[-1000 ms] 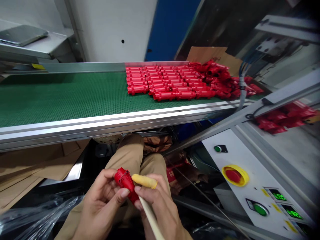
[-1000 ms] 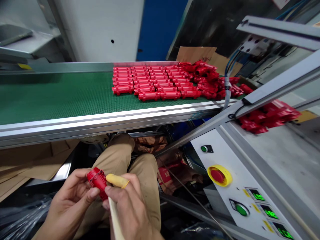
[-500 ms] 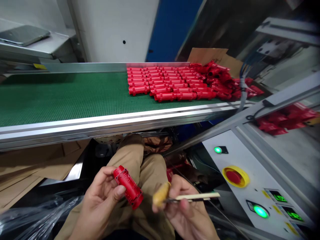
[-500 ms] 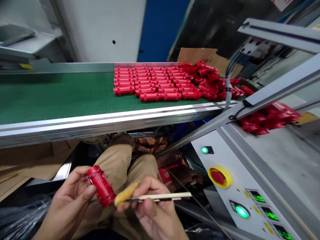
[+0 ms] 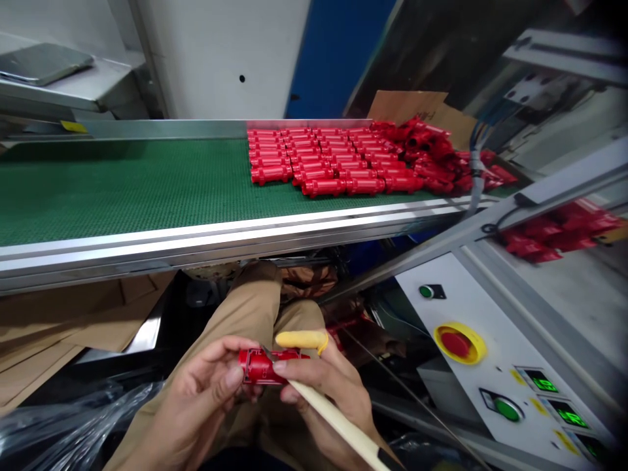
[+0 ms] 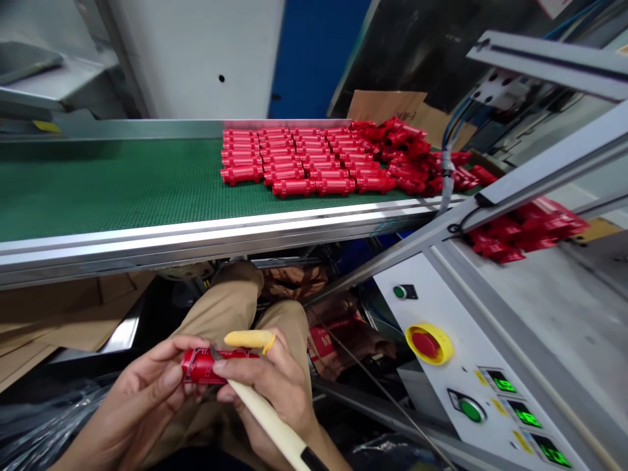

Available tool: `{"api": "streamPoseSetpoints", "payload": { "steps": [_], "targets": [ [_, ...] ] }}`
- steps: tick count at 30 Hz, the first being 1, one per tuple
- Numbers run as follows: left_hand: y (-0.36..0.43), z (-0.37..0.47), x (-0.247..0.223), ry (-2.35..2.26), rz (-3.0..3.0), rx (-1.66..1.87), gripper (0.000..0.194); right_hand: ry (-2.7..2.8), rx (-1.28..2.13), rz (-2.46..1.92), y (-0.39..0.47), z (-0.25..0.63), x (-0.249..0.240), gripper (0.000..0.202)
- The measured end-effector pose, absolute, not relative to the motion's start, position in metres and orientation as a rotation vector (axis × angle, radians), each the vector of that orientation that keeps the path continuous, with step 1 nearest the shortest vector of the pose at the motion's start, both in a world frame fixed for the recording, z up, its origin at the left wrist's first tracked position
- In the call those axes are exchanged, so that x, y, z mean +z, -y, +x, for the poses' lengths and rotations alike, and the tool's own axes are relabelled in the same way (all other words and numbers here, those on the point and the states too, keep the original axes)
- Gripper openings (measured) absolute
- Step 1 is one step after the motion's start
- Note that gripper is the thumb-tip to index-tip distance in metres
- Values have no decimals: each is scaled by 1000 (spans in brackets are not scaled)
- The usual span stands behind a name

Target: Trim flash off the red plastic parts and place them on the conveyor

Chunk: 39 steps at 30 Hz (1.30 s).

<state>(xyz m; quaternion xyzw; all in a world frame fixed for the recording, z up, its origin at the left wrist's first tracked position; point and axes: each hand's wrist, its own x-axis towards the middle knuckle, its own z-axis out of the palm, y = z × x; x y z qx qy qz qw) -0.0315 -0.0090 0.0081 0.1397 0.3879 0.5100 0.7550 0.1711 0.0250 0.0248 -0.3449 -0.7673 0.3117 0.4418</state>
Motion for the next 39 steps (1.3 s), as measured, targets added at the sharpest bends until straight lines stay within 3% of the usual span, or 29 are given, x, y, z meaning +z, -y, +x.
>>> {"api": "streamPoseSetpoints", "payload": {
  "steps": [39],
  "targets": [
    [11,-27,1,-1054,420,1192,24,1929,601,-889,-15,166,26,13]
  ]
}}
